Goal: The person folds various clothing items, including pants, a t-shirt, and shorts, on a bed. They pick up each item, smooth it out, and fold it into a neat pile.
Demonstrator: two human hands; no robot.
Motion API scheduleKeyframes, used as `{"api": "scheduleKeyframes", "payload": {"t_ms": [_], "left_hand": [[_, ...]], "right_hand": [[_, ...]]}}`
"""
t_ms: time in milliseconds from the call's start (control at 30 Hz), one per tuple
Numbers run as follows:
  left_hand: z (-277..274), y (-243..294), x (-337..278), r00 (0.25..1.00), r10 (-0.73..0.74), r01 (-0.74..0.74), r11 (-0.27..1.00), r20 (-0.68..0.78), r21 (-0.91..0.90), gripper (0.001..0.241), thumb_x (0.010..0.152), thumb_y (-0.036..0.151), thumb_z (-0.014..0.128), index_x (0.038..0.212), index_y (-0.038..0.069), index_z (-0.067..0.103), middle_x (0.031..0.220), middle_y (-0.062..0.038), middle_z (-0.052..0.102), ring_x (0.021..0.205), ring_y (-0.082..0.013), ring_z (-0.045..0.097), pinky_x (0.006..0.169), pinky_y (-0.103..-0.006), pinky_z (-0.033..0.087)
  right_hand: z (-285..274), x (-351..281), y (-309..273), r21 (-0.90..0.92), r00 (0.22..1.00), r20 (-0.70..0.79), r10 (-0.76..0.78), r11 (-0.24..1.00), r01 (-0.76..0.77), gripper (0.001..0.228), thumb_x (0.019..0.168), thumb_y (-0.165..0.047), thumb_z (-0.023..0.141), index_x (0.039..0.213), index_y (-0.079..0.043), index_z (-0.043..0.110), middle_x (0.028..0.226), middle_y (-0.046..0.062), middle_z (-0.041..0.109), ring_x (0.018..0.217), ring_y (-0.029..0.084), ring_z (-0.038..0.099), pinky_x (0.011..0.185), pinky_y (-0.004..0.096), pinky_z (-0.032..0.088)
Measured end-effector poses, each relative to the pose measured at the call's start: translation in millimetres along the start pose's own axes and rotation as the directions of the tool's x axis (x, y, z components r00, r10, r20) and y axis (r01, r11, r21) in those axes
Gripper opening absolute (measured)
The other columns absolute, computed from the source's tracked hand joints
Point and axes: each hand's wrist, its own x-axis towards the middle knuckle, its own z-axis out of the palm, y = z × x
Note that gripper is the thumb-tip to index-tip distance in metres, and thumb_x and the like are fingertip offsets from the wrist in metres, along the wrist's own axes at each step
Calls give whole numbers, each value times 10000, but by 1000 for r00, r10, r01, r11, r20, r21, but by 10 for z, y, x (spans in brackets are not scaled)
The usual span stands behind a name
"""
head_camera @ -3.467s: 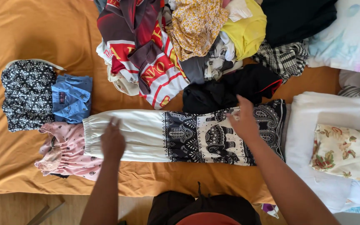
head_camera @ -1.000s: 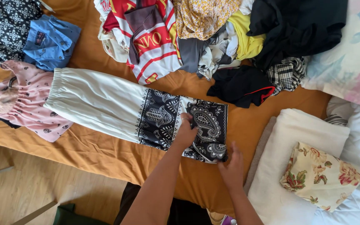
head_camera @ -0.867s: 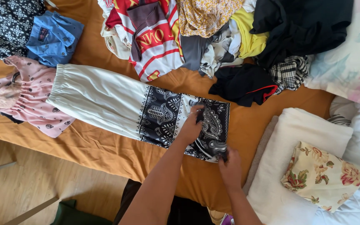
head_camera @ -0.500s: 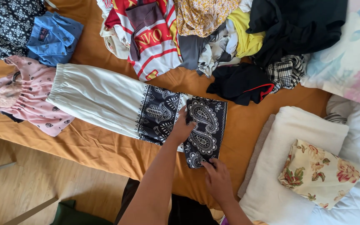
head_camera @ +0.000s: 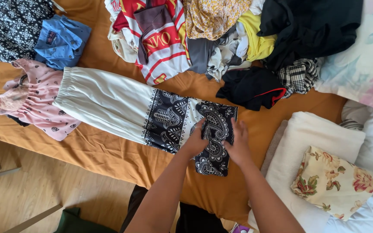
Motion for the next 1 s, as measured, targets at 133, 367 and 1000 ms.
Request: {"api": "scheduleKeyframes", "payload": {"t_ms": [133, 367, 1000], "left_hand": [[31, -241, -239, 988, -130, 129, 992, -78, -13, 865, 852, 144, 666, 1583, 112, 205, 1431, -352, 531, 1352, -494, 518, 1153, -574, 419], [47, -1407, -226, 996, -78, 71, 990, -53, -124, 787, 825, 101, 737, 1478, 50, 300, 1342, -302, 606, 1296, -434, 574, 1123, -514, 458], [261, -815, -808, 958, 120, 113, 679, -262, 725, 877, 800, 158, 618, 1562, 30, 201, 1532, -238, 294, 1223, -441, 515, 954, -549, 491]], "right_hand": [[-107, 419, -62, -170, 992, -77, -103, 981, 89, 776, 911, -58, 694, 1607, -145, 362, 1614, 309, 242, 1472, 566, 263, 1164, 669, 313], [26, 1440, 600, -602, 977, 182, -111, 773, 200, 415, 967, -425, 637, 1355, -282, 604, 1329, 32, 623, 1281, 246, 601, 1024, 424, 519], [-114, 699, 376, -164, 840, -428, -333, 943, 291, 366, 947, -163, 722, 1171, 18, 495, 1014, 129, 462, 838, 249, 466, 777, 387, 427]]}}
